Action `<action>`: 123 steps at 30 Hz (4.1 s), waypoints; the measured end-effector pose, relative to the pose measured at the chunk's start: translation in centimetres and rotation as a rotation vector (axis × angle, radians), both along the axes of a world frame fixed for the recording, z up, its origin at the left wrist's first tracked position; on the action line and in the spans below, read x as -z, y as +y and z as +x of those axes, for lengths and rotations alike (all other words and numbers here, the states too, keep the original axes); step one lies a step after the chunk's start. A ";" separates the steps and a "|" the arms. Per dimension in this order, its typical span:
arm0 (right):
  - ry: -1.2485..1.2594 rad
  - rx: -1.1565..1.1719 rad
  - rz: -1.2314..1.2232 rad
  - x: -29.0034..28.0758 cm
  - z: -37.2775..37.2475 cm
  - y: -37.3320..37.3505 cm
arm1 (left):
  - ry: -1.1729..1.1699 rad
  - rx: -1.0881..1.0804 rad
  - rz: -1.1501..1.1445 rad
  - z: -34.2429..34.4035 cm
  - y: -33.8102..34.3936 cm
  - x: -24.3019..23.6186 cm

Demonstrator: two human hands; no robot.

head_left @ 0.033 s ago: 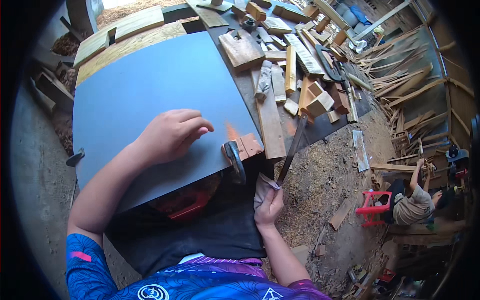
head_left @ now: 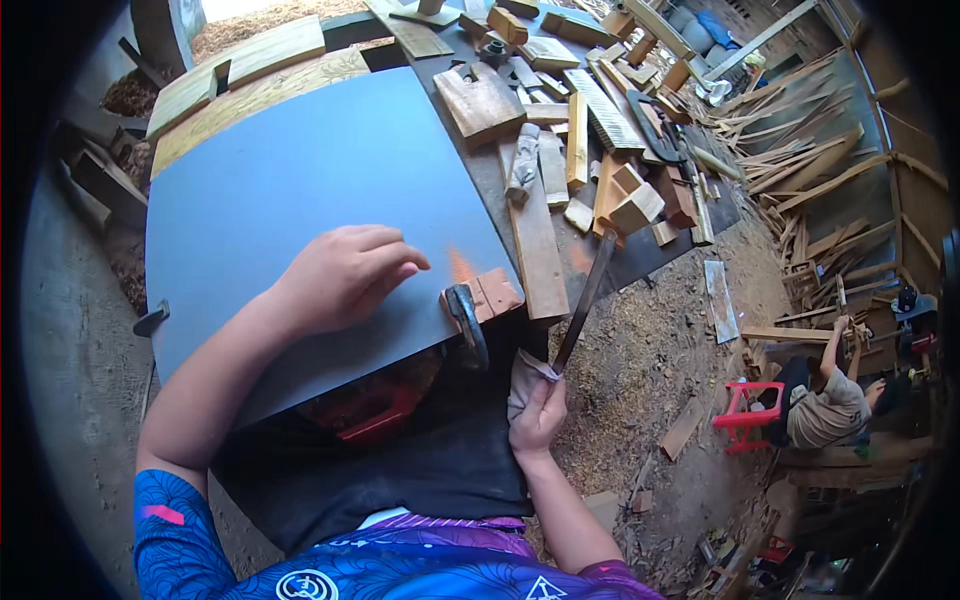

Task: Sawing a small piece of wood and then sanding the edge with a cloth in a woodworking shop.

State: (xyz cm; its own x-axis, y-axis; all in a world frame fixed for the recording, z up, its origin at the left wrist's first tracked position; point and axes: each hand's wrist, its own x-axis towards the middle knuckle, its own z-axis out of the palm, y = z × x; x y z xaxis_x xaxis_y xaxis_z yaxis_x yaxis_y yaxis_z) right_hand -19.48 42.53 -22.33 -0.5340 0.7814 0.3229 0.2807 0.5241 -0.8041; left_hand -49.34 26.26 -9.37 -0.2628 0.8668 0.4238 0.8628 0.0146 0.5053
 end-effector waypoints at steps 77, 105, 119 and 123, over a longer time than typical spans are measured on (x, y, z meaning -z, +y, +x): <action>-0.676 -0.529 0.326 10.3 -1.1 6.5 | -0.289 -0.061 0.140 -3.2 0.3 2.5; -0.324 -0.668 0.095 6.6 2.5 7.4 | -0.466 -0.229 0.048 -3.2 1.1 1.0; 0.421 -0.013 0.014 -10.3 -6.5 4.0 | -0.345 0.001 -0.011 -3.2 -0.1 1.1; 0.101 -0.262 0.409 -15.6 -12.7 4.5 | -0.293 -0.016 0.024 -3.0 -0.4 1.4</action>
State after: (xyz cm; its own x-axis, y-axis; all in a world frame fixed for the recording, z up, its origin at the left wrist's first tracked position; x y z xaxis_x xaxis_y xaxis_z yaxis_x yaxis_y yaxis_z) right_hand -32.18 46.99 -6.68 -0.6457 0.4239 0.6351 0.0290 0.8447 -0.5344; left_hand -52.31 25.81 -10.80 -0.3904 0.8523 0.3480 0.6799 0.0121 0.7332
